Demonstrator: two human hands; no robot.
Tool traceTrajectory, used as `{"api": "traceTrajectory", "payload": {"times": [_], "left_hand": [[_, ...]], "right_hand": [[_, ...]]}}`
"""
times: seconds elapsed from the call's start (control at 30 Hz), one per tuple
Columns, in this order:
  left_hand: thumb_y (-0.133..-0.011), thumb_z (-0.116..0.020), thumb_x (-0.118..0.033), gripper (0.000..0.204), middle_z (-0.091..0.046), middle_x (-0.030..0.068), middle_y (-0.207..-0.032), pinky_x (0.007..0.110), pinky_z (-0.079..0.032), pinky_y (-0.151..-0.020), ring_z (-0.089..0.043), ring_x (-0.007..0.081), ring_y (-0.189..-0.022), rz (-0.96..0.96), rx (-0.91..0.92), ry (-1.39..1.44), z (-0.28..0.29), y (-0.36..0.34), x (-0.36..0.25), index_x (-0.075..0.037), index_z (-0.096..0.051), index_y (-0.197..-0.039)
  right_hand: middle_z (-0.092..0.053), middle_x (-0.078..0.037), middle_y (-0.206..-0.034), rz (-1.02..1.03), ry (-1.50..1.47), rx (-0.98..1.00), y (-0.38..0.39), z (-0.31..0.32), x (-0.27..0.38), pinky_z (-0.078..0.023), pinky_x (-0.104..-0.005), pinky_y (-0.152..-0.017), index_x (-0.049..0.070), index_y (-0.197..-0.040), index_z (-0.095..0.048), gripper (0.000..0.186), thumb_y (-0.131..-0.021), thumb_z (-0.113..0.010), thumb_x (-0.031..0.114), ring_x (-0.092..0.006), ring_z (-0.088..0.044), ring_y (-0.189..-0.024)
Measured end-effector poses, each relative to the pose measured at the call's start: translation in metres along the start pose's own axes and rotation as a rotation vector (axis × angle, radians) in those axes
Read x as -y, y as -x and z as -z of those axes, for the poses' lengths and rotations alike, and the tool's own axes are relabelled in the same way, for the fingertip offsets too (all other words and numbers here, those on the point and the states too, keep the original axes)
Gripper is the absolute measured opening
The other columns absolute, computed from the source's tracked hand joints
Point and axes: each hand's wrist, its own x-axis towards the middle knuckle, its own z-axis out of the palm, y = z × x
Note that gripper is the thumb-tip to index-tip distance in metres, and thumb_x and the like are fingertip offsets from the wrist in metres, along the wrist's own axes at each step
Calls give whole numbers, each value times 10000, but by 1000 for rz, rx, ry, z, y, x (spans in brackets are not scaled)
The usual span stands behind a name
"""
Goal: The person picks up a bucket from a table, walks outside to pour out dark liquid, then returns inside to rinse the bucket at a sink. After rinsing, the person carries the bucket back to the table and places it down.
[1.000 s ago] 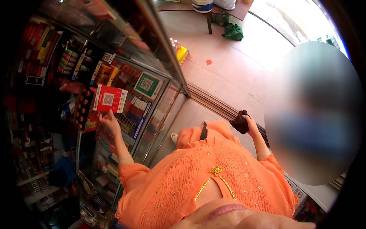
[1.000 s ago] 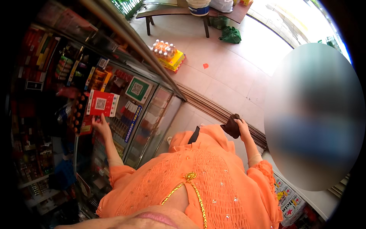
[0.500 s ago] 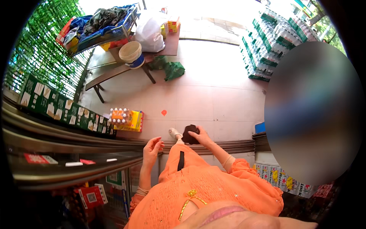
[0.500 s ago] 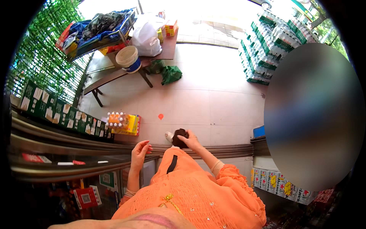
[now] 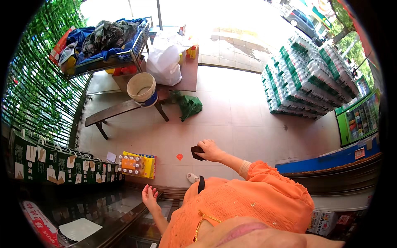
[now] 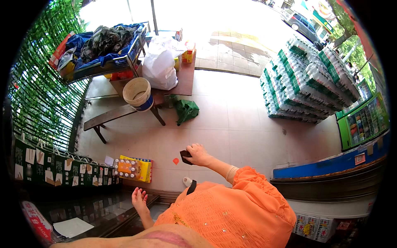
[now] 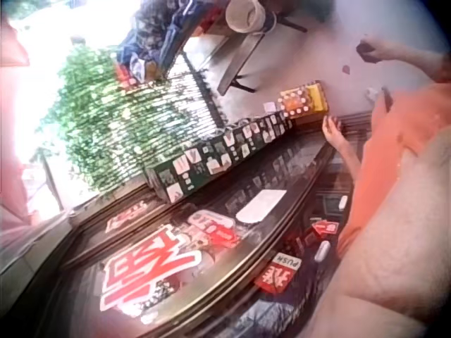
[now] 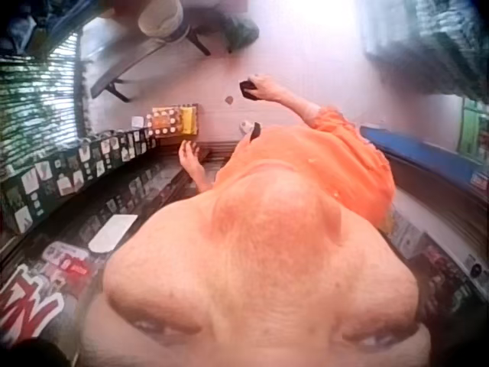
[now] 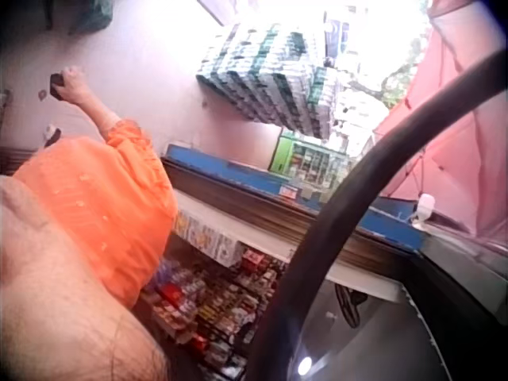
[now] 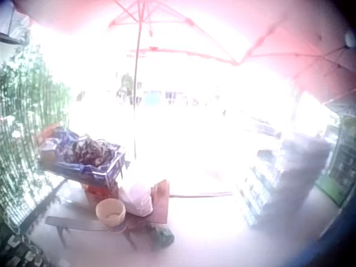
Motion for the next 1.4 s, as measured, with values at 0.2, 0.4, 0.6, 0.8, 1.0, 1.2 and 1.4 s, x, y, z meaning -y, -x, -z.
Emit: {"api": "traceTrajectory", "payload": {"times": [0.2,0.4,0.6,0.8,1.0,1.2,1.4], "left_hand": [[-890,-507,-157,258,-551,39,-1019,234,-458,-707,-544,111,-833,-37,-51,35,-28,-53,-31,-58,-487,-1128],[-885,-520,-170,272,-552,30,-1008,224,-453,-701,-545,105,-834,-33,-153,-20,-63,-114,-50,-56,-496,-1131],[-890,-520,-192,314,-558,41,-1018,215,-452,-726,-554,106,-869,-76,-149,-108,-117,-179,-105,-21,-489,-1152],[-882,-533,-181,266,-567,11,-974,198,-436,-706,-545,82,-841,29,-270,-79,-147,-217,-136,-31,-530,-1101],[-879,-538,-181,273,-565,14,-985,203,-444,-708,-563,97,-840,108,-233,-87,-148,-299,-162,-30,-531,-1107],[-876,-542,-189,300,-562,17,-994,201,-426,-730,-546,86,-863,177,-45,-195,-146,-429,-213,-37,-517,-1133],[-879,-537,-209,307,-555,22,-1009,208,-415,-752,-533,79,-874,153,95,-268,-179,-534,-256,-35,-512,-1131]], "right_hand": [[-556,-170,-824,-155,-28,-33,-89,37,-52,-445,-408,-715,55,-820,-534,331,-764,-594,375,-333,-538,-815],[-539,-126,-759,70,-119,-129,-239,79,-36,-438,-379,-705,48,-757,-551,303,-706,-675,320,-299,-527,-784],[-522,-140,-829,275,-201,-166,-395,92,-25,-420,-388,-724,34,-822,-534,251,-688,-680,189,-313,-494,-830],[-544,-134,-878,403,-283,-133,-542,48,-3,-423,-382,-776,38,-917,-545,253,-713,-647,147,-314,-499,-880],[-563,-156,-861,234,-165,187,-591,-7,-43,-434,-385,-774,35,-865,-601,220,-726,-646,200,-315,-529,-863],[-601,-159,-799,-231,-195,471,-579,-11,-60,-462,-364,-698,13,-921,-580,248,-774,-615,210,-287,-585,-760],[-598,-142,-725,-522,-468,532,-627,-41,-38,-472,-338,-632,-3,-906,-561,216,-808,-582,188,-256,-600,-658]]}}
